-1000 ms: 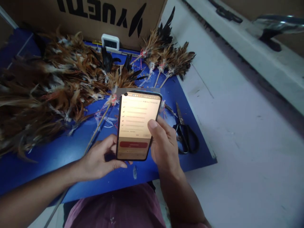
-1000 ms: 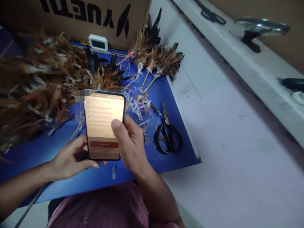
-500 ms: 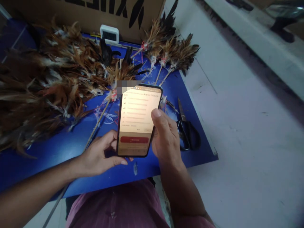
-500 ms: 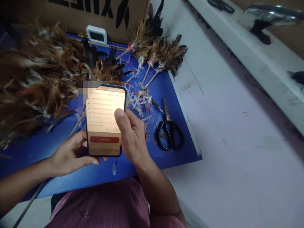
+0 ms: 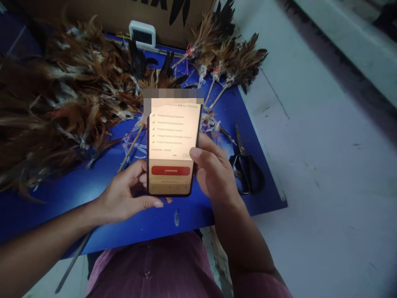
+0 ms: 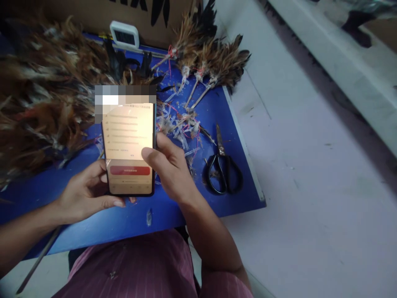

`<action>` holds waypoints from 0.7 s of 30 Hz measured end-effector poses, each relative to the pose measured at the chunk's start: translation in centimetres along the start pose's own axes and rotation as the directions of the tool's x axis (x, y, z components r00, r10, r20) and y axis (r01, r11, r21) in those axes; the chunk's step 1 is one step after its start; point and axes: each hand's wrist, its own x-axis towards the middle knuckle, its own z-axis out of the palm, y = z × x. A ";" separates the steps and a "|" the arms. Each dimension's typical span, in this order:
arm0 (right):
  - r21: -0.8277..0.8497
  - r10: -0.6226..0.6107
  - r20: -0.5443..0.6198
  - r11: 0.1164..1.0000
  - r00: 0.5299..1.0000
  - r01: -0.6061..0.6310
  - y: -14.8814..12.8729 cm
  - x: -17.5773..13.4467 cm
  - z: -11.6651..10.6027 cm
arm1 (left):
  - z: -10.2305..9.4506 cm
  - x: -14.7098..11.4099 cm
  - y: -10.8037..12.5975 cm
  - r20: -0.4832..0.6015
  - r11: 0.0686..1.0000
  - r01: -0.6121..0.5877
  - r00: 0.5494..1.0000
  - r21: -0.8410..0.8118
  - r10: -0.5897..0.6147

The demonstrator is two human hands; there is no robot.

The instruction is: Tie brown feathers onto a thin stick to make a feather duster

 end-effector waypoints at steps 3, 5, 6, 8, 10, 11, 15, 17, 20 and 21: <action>0.033 0.000 0.019 0.999 1.000 -0.001 0.2 0.1 0.1 | 0.0 0.1 0.2 -0.007 1.000 0.006 1.000 -0.026 -0.006; 0.053 -0.012 0.016 0.999 1.000 0.011 0.3 0.0 0.2 | 0.0 0.1 0.3 -0.010 0.999 0.013 1.000 -0.042 -0.014; 0.054 -0.015 0.009 0.998 1.000 0.014 0.4 0.0 0.3 | 0.0 0.1 0.3 -0.015 0.999 0.025 1.000 -0.047 -0.026; 0.037 -0.008 -0.010 0.999 1.000 0.009 0.5 -0.1 0.3 | 0.0 0.2 0.4 -0.028 0.997 0.052 0.998 -0.051 -0.054; 0.017 0.008 -0.028 1.000 1.000 -0.007 0.6 -0.2 0.3 | 0.0 0.1 0.4 -0.029 0.997 0.056 0.998 -0.053 -0.058; 0.007 0.019 -0.038 1.000 0.999 -0.019 0.6 -0.2 0.3 | 0.0 0.1 0.4 -0.019 0.997 0.047 0.999 -0.059 -0.048; -0.018 0.055 -0.071 0.998 0.996 -0.056 0.6 -0.4 0.3 | 0.0 0.1 0.3 0.032 0.996 -0.002 0.999 -0.093 0.005; -0.011 0.060 -0.069 0.998 0.996 -0.061 0.6 -0.5 0.2 | 0.0 0.1 0.3 0.040 0.995 -0.011 0.999 -0.101 0.015; -0.002 0.069 -0.060 0.998 0.996 -0.070 0.6 -0.6 0.1 | 0.0 0.1 0.3 0.036 0.994 -0.021 0.999 -0.103 0.024; -0.003 0.073 -0.060 0.997 0.996 -0.073 0.7 -0.6 0.0 | 0.0 0.1 0.3 0.036 0.995 -0.026 0.999 -0.099 0.030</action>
